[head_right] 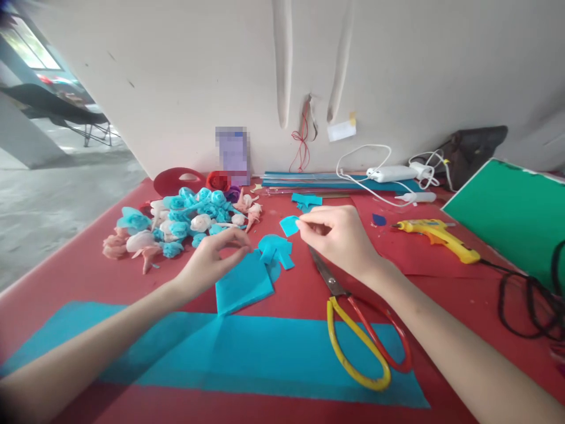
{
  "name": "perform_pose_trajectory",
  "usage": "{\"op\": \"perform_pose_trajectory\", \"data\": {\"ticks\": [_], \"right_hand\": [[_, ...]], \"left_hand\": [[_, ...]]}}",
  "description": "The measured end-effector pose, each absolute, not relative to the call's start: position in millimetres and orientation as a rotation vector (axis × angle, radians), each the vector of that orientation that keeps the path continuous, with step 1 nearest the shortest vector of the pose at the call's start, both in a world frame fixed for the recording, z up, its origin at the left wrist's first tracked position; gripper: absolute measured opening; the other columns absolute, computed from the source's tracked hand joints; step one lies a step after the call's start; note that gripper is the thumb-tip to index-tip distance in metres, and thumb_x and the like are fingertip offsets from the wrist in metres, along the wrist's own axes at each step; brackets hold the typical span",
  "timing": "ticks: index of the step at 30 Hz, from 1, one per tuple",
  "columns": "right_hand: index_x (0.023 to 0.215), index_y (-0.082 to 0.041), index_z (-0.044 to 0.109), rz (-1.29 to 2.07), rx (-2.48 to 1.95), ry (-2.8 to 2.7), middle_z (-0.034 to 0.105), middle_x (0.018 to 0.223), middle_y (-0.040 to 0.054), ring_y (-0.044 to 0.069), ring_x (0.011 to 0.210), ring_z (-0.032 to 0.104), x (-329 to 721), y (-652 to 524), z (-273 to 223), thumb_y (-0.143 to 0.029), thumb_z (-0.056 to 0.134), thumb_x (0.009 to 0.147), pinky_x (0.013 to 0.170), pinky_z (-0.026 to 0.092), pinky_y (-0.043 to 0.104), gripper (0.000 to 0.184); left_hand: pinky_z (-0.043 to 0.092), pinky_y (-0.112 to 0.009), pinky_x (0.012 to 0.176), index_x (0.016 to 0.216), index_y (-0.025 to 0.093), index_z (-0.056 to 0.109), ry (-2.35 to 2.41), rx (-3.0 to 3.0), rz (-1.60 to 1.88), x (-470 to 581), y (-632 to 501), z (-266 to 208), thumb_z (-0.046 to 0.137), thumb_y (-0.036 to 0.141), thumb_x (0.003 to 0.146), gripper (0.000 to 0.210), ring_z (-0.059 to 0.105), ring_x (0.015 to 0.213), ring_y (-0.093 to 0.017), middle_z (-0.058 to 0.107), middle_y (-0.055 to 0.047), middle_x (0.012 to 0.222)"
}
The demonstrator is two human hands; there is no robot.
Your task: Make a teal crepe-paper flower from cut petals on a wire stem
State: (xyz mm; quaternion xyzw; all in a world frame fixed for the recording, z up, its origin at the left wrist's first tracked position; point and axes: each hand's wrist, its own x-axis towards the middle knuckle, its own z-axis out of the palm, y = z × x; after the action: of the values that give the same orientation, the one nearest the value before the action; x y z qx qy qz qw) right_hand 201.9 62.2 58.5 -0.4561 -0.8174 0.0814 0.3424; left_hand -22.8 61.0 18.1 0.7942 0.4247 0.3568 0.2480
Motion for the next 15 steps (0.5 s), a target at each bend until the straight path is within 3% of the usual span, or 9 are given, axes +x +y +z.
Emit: {"op": "perform_pose_trajectory", "data": {"ticks": [5, 11, 15], "right_hand": [[0.067, -0.015, 0.067, 0.357, -1.297, -2.233, 0.063, 0.064, 0.0018, 0.012, 0.057, 0.053, 212, 80, 48, -0.023, 0.05, 0.078, 0.05, 0.037, 0.021, 0.021], [0.055, -0.012, 0.061, 0.449, -1.442, -2.277, 0.048, 0.045, -0.0013, 0.007, 0.044, 0.04, 220, 86, 38, -0.029, 0.048, 0.079, 0.043, 0.026, 0.02, 0.032], [0.063, -0.011, 0.064, 0.503, -1.48, -2.259, 0.055, 0.052, 0.001, 0.008, 0.046, 0.044, 226, 91, 34, -0.029, 0.045, 0.079, 0.045, 0.028, 0.021, 0.03]], "left_hand": [[0.045, -0.036, 0.08, 0.082, 0.016, 0.057, 1.1, 2.426, 0.839, -24, 64, 1, 0.041, 0.007, 0.078, 0.018, 0.054, 0.086, -0.019, 0.063, -0.006, 0.086], [0.041, -0.04, 0.088, 0.091, 0.016, 0.06, 0.924, 2.691, 0.576, -21, 59, -7, 0.039, 0.004, 0.079, 0.027, 0.051, 0.096, -0.022, 0.061, -0.009, 0.099], [0.044, -0.037, 0.084, 0.097, 0.014, 0.058, 0.921, 2.75, 0.495, -20, 60, -10, 0.036, 0.004, 0.082, 0.029, 0.052, 0.096, -0.022, 0.059, -0.011, 0.103]]}}
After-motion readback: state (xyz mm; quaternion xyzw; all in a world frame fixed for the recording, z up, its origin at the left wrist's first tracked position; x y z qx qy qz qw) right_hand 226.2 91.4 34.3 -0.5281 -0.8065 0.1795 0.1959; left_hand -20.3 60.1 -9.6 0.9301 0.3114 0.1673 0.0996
